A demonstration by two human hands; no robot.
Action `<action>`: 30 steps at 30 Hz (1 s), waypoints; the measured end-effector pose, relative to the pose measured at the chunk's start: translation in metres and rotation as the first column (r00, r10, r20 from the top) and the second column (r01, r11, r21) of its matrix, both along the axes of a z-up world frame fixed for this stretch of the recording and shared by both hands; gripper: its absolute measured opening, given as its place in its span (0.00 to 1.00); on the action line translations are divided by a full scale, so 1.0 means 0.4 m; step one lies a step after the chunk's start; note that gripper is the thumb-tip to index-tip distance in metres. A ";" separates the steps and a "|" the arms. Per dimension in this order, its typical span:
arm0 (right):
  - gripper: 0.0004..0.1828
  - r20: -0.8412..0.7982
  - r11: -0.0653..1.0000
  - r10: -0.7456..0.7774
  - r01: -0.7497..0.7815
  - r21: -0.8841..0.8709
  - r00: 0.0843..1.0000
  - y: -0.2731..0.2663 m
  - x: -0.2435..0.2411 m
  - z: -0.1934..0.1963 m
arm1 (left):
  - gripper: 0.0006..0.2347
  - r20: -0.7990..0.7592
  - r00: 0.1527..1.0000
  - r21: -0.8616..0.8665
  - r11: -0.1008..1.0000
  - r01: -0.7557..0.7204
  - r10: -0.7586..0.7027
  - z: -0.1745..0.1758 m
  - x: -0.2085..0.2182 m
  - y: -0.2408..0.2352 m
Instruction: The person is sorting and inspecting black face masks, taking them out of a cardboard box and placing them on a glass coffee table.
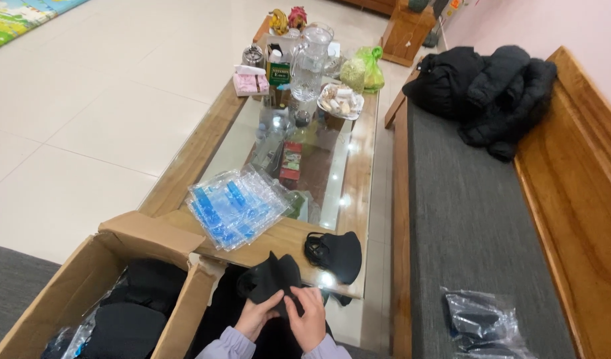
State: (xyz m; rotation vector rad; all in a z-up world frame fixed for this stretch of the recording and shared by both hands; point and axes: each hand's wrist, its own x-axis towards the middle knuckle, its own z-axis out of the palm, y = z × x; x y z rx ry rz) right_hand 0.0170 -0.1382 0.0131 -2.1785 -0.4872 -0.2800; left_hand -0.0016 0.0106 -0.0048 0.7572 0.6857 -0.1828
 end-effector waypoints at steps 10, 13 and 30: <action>0.05 -0.141 0.944 -0.105 0.143 0.299 0.984 -0.152 0.131 -0.032 | 0.23 -0.003 1.000 0.062 0.998 -0.002 0.003 -0.038 0.039 -0.008; 0.07 -0.317 0.822 -0.314 0.423 0.380 0.895 -0.216 0.177 -0.071 | 0.29 -0.021 0.997 0.115 0.991 -0.070 0.073 -0.080 0.035 -0.005; 0.30 -0.587 0.752 -0.317 0.574 0.324 0.745 -0.229 0.219 0.001 | 0.19 0.048 0.999 0.084 0.996 -0.022 0.018 0.002 0.024 0.012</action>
